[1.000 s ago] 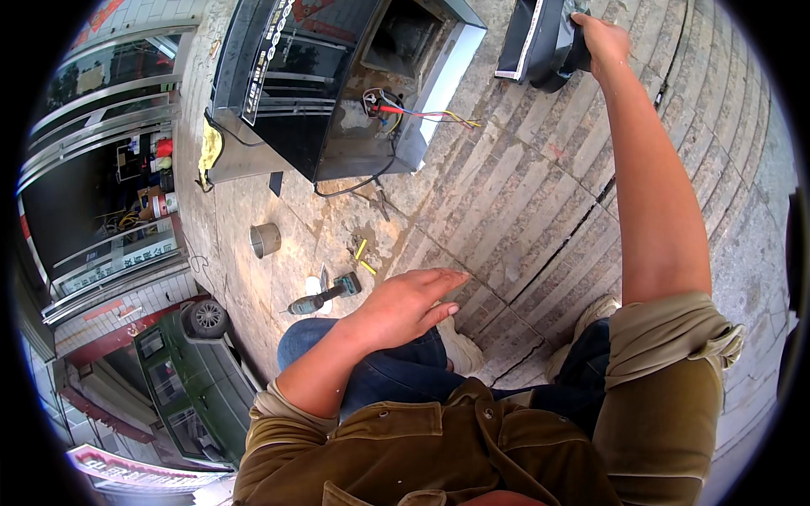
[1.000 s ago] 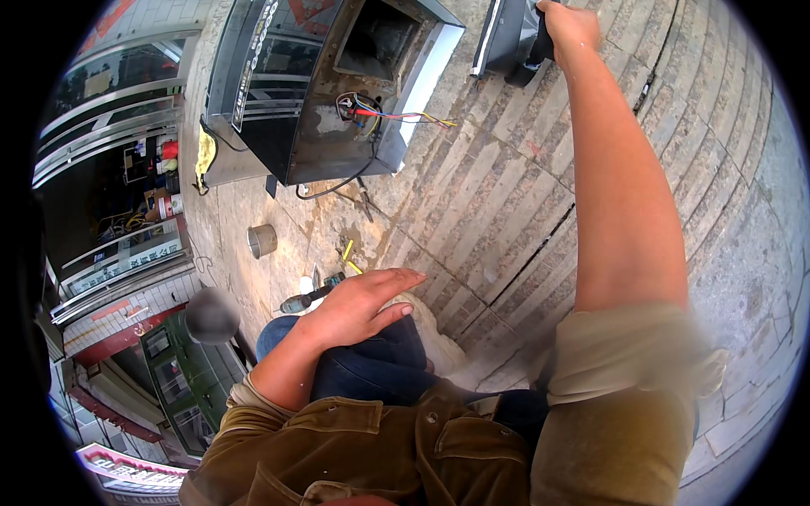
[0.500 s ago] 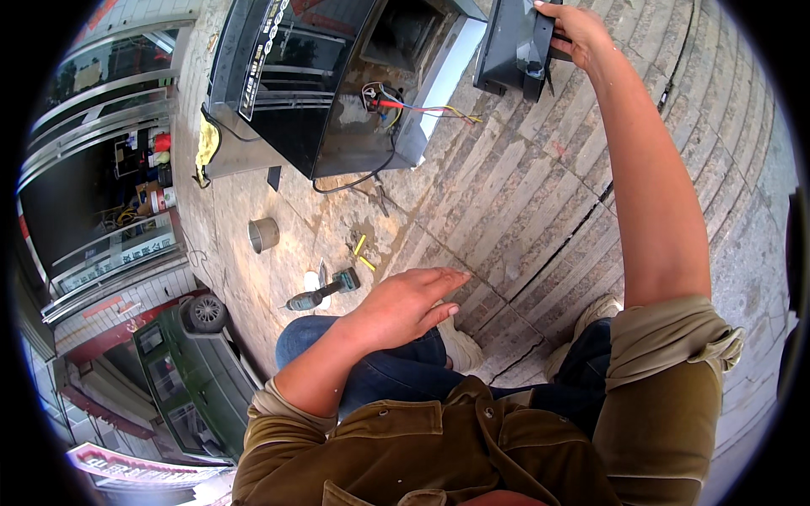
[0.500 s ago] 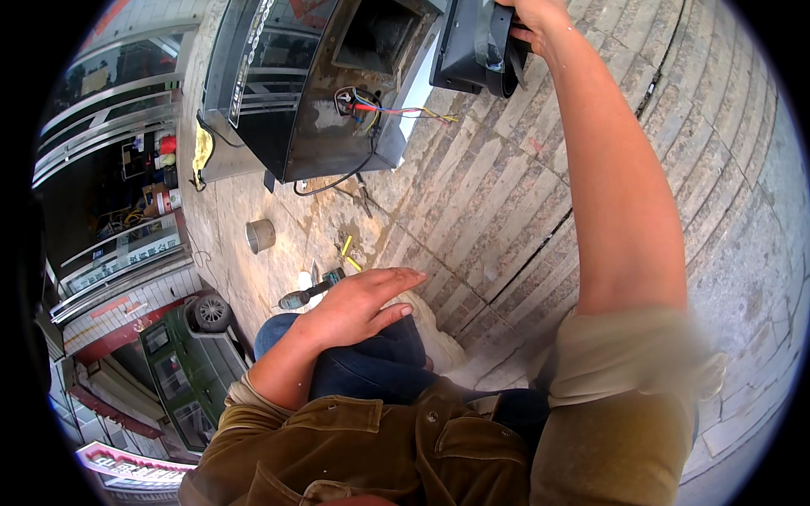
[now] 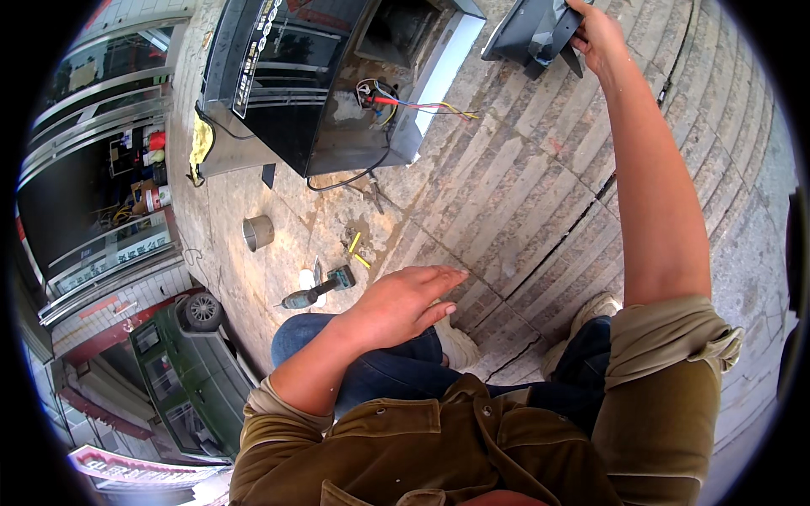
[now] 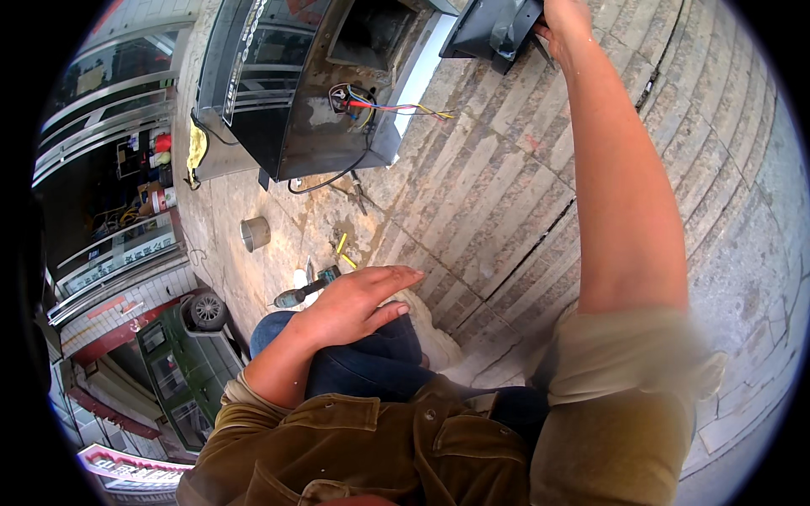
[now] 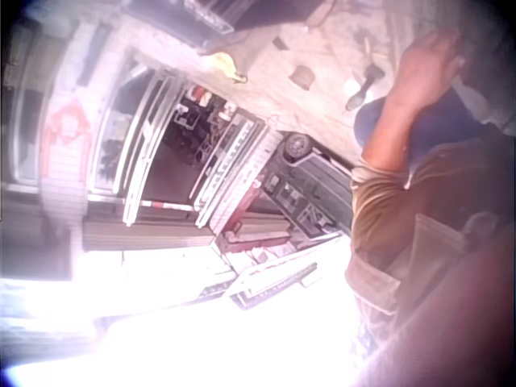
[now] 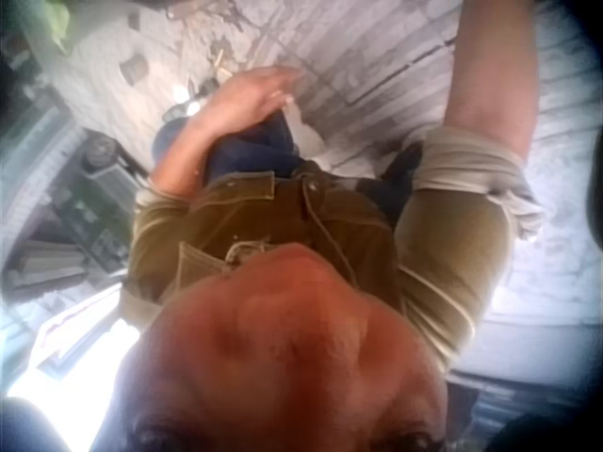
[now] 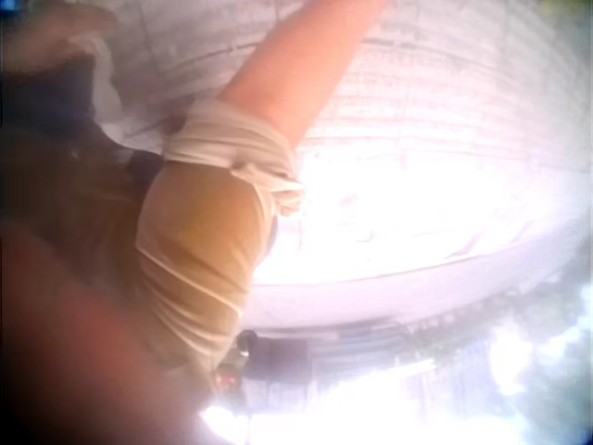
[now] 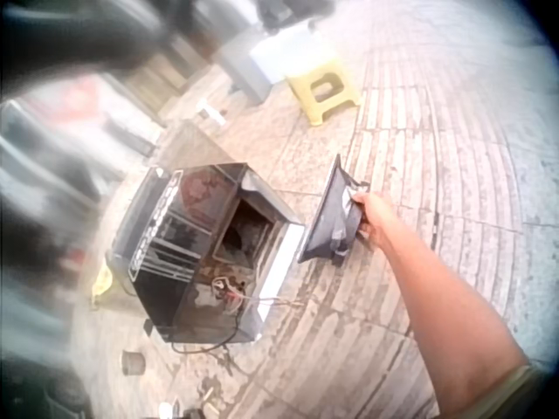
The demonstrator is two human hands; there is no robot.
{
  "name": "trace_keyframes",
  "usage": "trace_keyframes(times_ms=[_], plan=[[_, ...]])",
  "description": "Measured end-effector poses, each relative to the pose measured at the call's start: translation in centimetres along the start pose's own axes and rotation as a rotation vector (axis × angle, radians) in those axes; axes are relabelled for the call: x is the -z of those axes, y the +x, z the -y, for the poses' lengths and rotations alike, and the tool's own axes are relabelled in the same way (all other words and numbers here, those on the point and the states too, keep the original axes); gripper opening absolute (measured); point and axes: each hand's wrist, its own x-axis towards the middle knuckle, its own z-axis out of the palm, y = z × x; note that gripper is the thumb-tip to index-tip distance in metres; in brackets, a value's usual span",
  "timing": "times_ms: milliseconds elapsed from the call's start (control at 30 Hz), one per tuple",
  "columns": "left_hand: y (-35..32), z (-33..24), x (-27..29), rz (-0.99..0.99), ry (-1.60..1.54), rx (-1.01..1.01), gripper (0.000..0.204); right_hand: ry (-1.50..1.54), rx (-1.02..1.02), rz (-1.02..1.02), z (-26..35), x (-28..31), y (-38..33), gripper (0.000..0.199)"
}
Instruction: The person assembles a black rectangular sign by attaching a metal frame and securing it with screws. They use a cordless drill to fasten the frame and then install a speaker into a cutout on the back of the sign.
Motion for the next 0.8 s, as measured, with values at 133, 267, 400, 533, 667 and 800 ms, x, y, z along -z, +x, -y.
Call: trace_keyframes(times_ms=[133, 267, 400, 533, 667, 800], plan=[[0.1, 0.0, 0.0, 0.005, 0.004, -0.003, 0.043, -0.044, -0.011, 0.004, 0.4, -0.4, -0.4, 0.014], [0.2, 0.1, -0.1, -0.009, 0.016, -0.025, 0.043, -0.045, -0.016, -0.034, 0.6, -0.5, -0.5, 0.012], [0.1, -0.1, -0.1, -0.017, 0.020, -0.021, 0.042, -0.036, -0.030, -0.063, 1.0, -0.6, -0.9, 0.009], [0.2, -0.1, -0.1, -0.033, 0.037, -0.033, 0.042, 0.112, -0.026, -0.047, 1.1, -1.0, -1.3, 0.011], [0.4, -0.2, -0.1, -0.023, 0.028, -0.026, 0.042, 0.072, -0.006, -0.025, 1.4, -2.7, -2.8, 0.013], [0.2, -0.2, -0.3, -0.017, 0.033, -0.006, 0.041, 0.027, 0.085, 0.032, 0.1, -6.0, -4.9, 0.004]])
